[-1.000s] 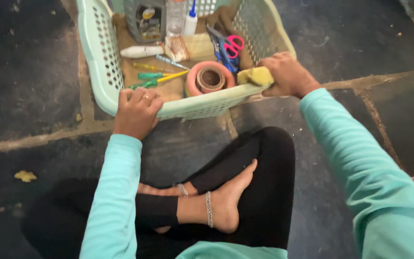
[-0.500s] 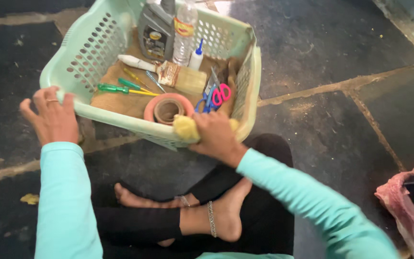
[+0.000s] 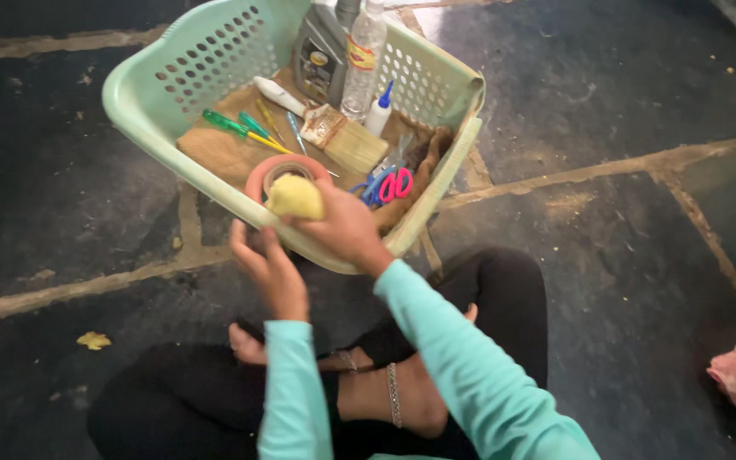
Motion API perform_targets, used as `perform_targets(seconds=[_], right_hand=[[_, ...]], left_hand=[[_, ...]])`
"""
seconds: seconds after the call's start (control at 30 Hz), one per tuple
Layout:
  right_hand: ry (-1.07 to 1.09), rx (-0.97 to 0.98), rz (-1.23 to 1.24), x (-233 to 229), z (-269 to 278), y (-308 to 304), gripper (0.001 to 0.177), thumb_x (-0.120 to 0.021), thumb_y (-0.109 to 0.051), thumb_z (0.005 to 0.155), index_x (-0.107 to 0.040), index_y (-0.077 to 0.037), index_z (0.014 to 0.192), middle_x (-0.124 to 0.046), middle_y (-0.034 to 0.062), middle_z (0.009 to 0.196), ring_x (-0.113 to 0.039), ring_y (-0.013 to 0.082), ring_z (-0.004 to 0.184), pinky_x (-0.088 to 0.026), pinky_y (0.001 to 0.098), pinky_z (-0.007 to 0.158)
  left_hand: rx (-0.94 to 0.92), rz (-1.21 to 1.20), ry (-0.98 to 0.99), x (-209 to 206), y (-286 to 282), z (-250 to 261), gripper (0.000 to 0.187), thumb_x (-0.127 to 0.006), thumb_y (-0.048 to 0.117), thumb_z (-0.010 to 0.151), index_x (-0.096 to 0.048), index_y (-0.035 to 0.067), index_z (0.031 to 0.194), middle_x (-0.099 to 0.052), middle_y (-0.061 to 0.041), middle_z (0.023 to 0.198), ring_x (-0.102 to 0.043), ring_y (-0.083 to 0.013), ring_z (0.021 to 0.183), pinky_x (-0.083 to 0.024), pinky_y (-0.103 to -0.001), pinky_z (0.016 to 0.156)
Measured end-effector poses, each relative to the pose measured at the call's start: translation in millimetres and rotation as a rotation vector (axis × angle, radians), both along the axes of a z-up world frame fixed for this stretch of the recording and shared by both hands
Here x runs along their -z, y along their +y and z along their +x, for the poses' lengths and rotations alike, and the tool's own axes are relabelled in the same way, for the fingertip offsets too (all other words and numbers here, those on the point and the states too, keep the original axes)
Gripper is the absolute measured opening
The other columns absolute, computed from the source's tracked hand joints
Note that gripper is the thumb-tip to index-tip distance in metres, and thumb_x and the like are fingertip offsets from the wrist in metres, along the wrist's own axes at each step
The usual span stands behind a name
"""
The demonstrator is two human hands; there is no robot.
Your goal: The person sits on the floor and organizes various tools and supplies into a light green plastic basket. They place pliers, scissors, screwdrivers, paintbrushes, bottles, and a sponge into the basket, arranging them neatly on a burlap liner.
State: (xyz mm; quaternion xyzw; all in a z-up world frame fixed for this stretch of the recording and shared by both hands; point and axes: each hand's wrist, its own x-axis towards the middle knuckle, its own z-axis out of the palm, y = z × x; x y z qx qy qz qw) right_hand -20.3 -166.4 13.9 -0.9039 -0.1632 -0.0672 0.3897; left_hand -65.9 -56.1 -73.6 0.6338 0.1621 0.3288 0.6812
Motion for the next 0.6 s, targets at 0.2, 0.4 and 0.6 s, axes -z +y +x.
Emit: perform_targets(seconds=[0.2,0.4,0.6], right_hand=[[0.003,0.151,0.683,-28.3,55.1,-117.0,0.051,-0.075,-0.037,0.090,-0.058,-0.005,0.126,-0.072,0.0086,0.114,-0.073,0.0188,0.096,-0.062,0.0341,0.079],[0.271,0.259,0.740,-40.3,63.1,-222.5,0.053,-0.071,-0.038,0.096,-0.066,0.002,0.130,-0.073,0.0094,0.119,-0.073,0.0153,0.101,-0.059,0.0279,0.085],[0.439,0.166,1.028,-5.7,63.4,-215.4,0.056,-0.062,-0.040,0.099,-0.057,-0.002,0.139,-0.073,0.0098,0.123,-0.074,0.0207,0.105,-0.060,0.0347,0.091]], left_hand=[[0.162,-0.155,-0.124,-2.6,-92.4,-35.8,0.092,-0.079,0.027,0.093,-0.022,-0.008,0.156,-0.045,-0.018,0.141,-0.045,-0.0274,0.131,-0.033,-0.042,0.117],[0.117,-0.131,-0.003,-15.3,-105.9,-30.7,0.098,-0.082,0.028,0.087,-0.021,-0.009,0.154,-0.044,-0.025,0.143,-0.046,-0.0317,0.133,-0.035,-0.042,0.116],[0.140,-0.171,-0.075,-2.3,-106.0,-29.4,0.099,-0.079,0.022,0.089,-0.014,-0.010,0.156,-0.039,-0.029,0.149,-0.041,-0.0334,0.139,-0.030,-0.043,0.119]])
